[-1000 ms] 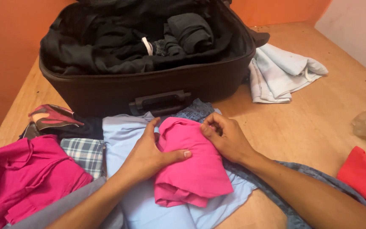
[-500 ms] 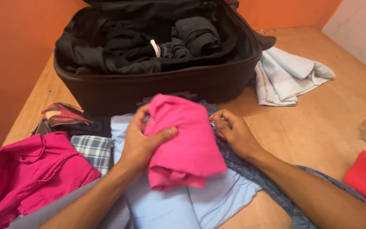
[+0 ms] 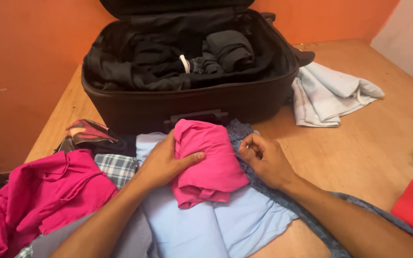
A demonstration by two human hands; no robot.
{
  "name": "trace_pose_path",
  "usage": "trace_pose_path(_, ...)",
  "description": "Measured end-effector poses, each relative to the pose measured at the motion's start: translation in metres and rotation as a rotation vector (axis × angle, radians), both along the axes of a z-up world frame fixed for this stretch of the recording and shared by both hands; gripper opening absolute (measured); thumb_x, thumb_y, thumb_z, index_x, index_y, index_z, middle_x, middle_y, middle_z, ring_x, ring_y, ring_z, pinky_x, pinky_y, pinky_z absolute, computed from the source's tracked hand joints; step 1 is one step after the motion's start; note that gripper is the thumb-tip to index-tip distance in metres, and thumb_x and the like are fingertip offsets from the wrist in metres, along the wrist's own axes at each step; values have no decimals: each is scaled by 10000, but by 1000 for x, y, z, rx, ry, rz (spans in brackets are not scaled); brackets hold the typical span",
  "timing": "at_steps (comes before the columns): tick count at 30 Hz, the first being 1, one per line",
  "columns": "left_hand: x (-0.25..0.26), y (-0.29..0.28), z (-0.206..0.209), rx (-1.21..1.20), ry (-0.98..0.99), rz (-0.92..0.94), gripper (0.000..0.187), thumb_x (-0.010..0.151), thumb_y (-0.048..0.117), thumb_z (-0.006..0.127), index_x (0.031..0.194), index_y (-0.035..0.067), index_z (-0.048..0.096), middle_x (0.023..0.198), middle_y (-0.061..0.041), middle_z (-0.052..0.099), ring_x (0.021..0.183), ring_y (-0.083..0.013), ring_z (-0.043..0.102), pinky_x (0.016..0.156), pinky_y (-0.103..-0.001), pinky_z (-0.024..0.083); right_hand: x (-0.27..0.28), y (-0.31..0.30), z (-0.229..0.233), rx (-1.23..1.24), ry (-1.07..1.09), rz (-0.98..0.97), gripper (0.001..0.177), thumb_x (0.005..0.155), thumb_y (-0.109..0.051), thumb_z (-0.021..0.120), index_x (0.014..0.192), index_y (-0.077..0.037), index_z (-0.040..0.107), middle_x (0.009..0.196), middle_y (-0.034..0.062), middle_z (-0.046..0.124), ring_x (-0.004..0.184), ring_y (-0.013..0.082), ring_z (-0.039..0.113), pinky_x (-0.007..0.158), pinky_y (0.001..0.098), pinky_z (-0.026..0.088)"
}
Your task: The person folds various clothing items, including a pink shirt and a black t-shirt, and places them into an open suitcase. The person handles the garments by hand, smoothing and folding them before packing.
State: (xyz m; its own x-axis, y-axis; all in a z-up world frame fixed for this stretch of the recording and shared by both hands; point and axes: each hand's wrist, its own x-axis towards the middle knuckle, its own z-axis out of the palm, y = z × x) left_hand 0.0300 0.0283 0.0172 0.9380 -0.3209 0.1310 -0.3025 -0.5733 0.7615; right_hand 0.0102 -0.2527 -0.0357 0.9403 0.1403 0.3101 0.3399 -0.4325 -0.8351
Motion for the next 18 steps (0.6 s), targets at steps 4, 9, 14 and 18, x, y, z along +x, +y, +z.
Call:
trace_pose_path(4, 6, -2, -21, -485, 141, -119, 818, 757, 250, 850, 1457, 61, 471, 1303, -114, 675, 1192, -220, 657, 1019, -360, 522, -22, 6, 18, -204, -282, 56, 595, 835, -476, 751, 1219, -45, 608, 971, 104, 621, 850, 221, 600, 736, 344, 488)
trace_pose_path(9, 6, 0, -34, -829, 542, -220, 876, 735, 169, 841, 1494, 90, 410, 1368, -77, 611, 1248, -185, 606, 1053, -354, 500, -35, 8, 32, -146, -456, 185, 788, 893, -572, 695, 1440, -39, 500, 1484, 218, 480, 1414, 381, 507, 1174, 467, 412)
trace_pose_path(14, 3, 0, -28, -431, 595, -496, 811, 841, 221, 772, 1536, 70, 383, 1413, -108, 599, 1274, -183, 578, 1066, -329, 479, -36, 11, 34, -248, -513, 368, 860, 909, -614, 671, 1520, -48, 457, 1644, 259, 359, 1521, 453, 413, 1249, 504, 350)
trace_pose_path(18, -6, -6, -19, -234, 319, -395, 865, 783, 151, 719, 1545, 82, 315, 1430, -120, 578, 1261, -237, 605, 1036, -336, 492, -38, 16, 37, -567, -531, 379, 888, 830, -639, 706, 1516, -114, 497, 1666, 228, 328, 1542, 479, 313, 1230, 532, 275)
